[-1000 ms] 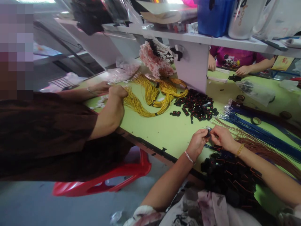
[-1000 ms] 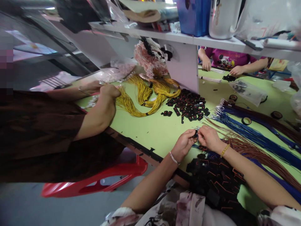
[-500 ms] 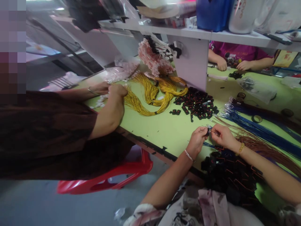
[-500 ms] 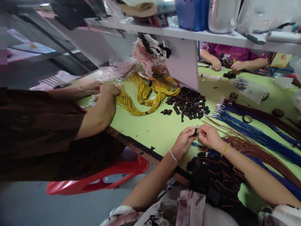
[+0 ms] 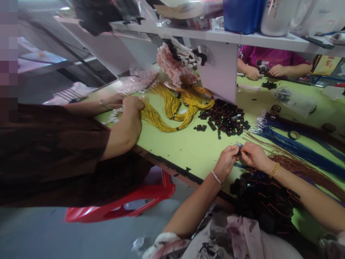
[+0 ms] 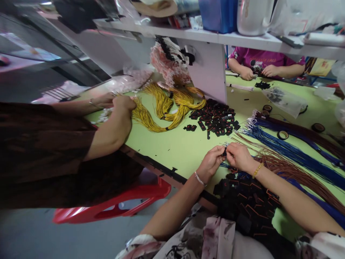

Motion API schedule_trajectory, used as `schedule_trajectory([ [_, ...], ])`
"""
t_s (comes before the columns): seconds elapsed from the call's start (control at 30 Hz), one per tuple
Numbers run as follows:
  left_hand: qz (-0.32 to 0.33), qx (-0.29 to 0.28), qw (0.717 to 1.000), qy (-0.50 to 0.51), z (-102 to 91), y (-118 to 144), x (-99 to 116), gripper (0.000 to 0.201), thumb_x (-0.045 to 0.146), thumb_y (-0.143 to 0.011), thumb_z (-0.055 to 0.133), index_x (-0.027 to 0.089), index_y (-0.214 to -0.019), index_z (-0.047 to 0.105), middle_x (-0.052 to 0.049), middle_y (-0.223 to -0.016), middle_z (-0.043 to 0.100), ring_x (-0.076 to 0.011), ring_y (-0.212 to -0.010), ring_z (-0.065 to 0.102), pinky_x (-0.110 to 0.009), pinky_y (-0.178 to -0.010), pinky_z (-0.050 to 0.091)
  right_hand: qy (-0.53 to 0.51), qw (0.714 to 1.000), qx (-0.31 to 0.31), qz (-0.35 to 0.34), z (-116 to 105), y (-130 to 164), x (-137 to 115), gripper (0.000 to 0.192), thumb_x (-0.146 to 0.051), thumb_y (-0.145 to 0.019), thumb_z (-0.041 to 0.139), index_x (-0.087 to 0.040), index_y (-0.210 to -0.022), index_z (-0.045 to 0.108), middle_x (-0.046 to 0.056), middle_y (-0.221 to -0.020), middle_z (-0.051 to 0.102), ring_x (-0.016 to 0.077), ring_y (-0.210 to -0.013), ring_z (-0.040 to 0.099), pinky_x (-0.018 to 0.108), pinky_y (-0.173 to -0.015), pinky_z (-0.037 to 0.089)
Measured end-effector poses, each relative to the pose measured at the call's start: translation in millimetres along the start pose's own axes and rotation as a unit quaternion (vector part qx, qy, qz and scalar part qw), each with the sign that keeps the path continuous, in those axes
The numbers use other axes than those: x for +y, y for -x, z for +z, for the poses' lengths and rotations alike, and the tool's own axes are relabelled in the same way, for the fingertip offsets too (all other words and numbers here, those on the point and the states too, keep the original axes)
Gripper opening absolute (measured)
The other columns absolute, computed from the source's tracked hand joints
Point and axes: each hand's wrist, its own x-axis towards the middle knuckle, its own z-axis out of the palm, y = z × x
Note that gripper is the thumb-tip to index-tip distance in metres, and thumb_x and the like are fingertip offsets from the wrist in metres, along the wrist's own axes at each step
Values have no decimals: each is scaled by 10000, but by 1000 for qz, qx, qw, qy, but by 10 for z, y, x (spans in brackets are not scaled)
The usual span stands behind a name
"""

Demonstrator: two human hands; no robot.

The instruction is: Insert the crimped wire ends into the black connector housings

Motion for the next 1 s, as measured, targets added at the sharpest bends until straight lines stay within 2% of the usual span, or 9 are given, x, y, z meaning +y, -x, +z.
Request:
schedule_trajectory([
  [0.17, 31, 22, 999, -8, 26, 34, -1, 289, 281, -572, 796, 122, -688, 585, -4, -710, 572, -72, -629, 503, -192, -572, 378, -51, 996, -7, 67, -30, 1, -13, 147, -193, -829, 463, -177, -705, 541, 34, -698, 569, 136, -637, 486, 241, -600, 333],
  [0.4, 60, 35, 995, -72, 22, 27, -36, 310, 315, -586, 787, 123, -724, 588, 1, -649, 571, -68, -562, 468, -211, -548, 348, 14, 997, -18, 75, 53, 38, -35, 165, -209, -826, 473, -174, -671, 518, 22, -630, 543, 128, -568, 434, 251, -552, 263],
  [0.53, 72, 36, 993, -90, 20, 37, -27, 297, 313, -611, 770, 130, -768, 596, -3, -702, 587, -71, -596, 484, -214, -578, 364, -53, 993, -17, 103, -13, -12, 82, 230, -248, -877, 426, -177, -688, 536, 7, -627, 558, 120, -567, 454, 232, -552, 290],
  [0.6, 76, 24, 993, -91, 46, 50, -13, 286, 307, -630, 761, 141, -800, 601, -5, -747, 597, -78, -652, 511, -213, -620, 384, -34, 988, -3, 152, -70, -81, 196, 223, -253, -883, 419, -176, -737, 569, 15, -675, 592, 125, -595, 483, 230, -570, 308],
  [0.67, 75, -6, 993, -91, 90, 71, -3, 285, 309, -647, 754, 149, -827, 600, -10, -771, 605, -88, -700, 535, -215, -657, 397, 37, 978, -7, 206, -102, -162, 311, 165, -249, -850, 469, -176, -798, 607, 39, -761, 626, 141, -650, 516, 238, -590, 314],
  [0.8, 41, -84, 990, -102, 171, 156, 12, 321, 347, -672, 741, 151, -872, 584, -23, -776, 619, -117, -733, 575, -241, -688, 422, 136, 949, -72, 274, -80, -274, 431, 151, -237, -818, 510, -179, -849, 646, 82, -894, 654, 169, -731, 553, 251, -603, 308],
  [0.9, 9, -110, 985, -129, 182, 238, 16, 345, 370, -677, 739, 145, -886, 585, -21, -749, 612, -122, -710, 579, -251, -673, 425, 132, 947, -81, 280, -71, -274, 422, 171, -214, -839, 470, -179, -819, 636, 76, -856, 659, 166, -722, 555, 255, -601, 300],
  [1.0, -7, -109, 985, -136, 166, 286, 8, 358, 381, -670, 743, 141, -883, 584, -22, -745, 608, -126, -700, 583, -262, -672, 432, 137, 957, -50, 250, -104, -243, 401, 158, -220, -846, 460, -182, -817, 611, 69, -849, 653, 166, -715, 546, 258, -583, 280],
])
